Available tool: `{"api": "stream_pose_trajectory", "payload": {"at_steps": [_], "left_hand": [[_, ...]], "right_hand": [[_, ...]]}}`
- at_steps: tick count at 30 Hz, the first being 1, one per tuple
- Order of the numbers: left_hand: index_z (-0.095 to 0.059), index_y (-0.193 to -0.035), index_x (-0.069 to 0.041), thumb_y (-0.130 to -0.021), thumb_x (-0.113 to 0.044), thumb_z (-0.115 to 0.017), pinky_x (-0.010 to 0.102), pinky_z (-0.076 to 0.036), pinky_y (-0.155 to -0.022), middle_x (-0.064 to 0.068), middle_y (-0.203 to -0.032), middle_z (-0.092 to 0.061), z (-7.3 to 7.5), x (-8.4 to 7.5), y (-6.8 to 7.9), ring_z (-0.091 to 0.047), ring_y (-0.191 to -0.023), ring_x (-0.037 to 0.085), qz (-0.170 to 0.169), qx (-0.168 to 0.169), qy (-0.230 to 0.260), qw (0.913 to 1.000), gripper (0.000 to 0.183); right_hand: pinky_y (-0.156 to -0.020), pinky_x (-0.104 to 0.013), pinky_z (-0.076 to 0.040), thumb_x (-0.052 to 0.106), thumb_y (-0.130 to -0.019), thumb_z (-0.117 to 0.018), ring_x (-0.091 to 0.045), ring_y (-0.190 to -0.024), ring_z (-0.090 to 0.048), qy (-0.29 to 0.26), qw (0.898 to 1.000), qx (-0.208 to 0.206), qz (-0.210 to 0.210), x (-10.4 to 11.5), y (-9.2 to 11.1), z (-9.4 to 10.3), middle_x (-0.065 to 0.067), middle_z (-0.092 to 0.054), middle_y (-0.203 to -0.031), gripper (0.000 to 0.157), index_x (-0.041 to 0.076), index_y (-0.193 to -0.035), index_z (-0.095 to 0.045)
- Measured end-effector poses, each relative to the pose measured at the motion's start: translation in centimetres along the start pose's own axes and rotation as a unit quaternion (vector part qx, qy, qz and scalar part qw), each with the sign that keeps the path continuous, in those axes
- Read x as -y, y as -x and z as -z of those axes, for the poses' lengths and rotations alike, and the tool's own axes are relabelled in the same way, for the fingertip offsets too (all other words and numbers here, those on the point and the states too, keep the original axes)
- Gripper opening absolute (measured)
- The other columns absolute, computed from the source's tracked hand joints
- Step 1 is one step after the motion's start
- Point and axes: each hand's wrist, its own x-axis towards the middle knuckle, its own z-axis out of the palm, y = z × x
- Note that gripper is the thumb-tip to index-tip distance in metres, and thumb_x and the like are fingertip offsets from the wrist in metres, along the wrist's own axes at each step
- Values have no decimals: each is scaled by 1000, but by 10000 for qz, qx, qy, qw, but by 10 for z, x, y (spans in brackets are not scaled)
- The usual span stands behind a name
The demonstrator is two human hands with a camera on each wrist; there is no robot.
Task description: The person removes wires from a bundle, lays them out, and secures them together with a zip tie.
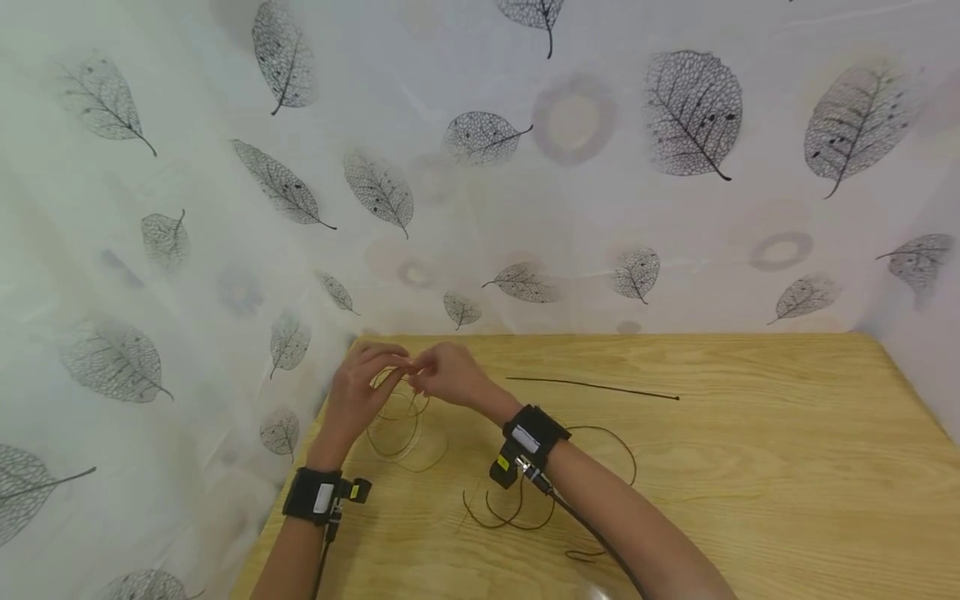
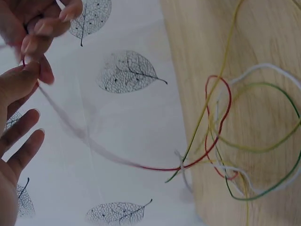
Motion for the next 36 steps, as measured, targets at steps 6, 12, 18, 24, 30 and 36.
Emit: {"api": "stream_pose_trajectory", "payload": {"at_steps": [6,12,18,24,30,36], "left_hand": [[-73,-95,-12,-83,-16,-78,38,-51,-78,-1,-91,-74,2,3,6,-63,-89,17,143,496,-230,9984,13],[-75,-98,-10,-82,-14,-78,41,-51,-75,3,-90,-73,9,20,17,-63,-86,21,445,508,-418,9968,17],[-77,-99,-9,-81,-10,-78,39,-49,-68,4,-86,-71,27,38,27,-60,-81,20,617,319,-581,9959,19],[-77,-99,-7,-79,-5,-79,39,-48,-65,5,-82,-73,38,47,31,-59,-79,21,635,144,-606,9960,20],[-78,-98,-6,-79,-3,-79,40,-47,-65,5,-77,-73,43,51,33,-58,-76,21,591,43,-601,9964,19],[-78,-96,-4,-77,-2,-80,40,-46,-61,6,-75,-72,47,49,34,-57,-73,21,492,-8,-746,9960,19]], "right_hand": [[-50,-21,-46,20,-92,-68,-9,-55,-59,1648,9850,-308,395,0,7,18,5,-72,-72,13,13,-88,-78],[-64,-29,-57,24,-92,-69,-10,-74,-67,2781,9563,-719,540,-8,24,47,5,-75,-86,12,18,-94,-79],[-60,-33,-58,25,-90,-71,-16,-75,-69,3092,9455,-979,276,-12,45,84,1,-76,-88,13,18,-97,-79],[-62,-36,-57,26,-89,-72,-18,-76,-69,3290,9363,-1214,193,-19,66,114,1,-76,-88,14,19,-97,-80],[-58,-38,-56,23,-88,-73,-20,-74,-68,3297,9335,-1402,131,-29,89,139,0,-75,-86,13,17,-96,-80],[-52,-36,-52,22,-88,-72,-20,-68,-65,3338,9286,-1617,56,-50,126,164,-1,-72,-80,14,15,-98,-79]]}}
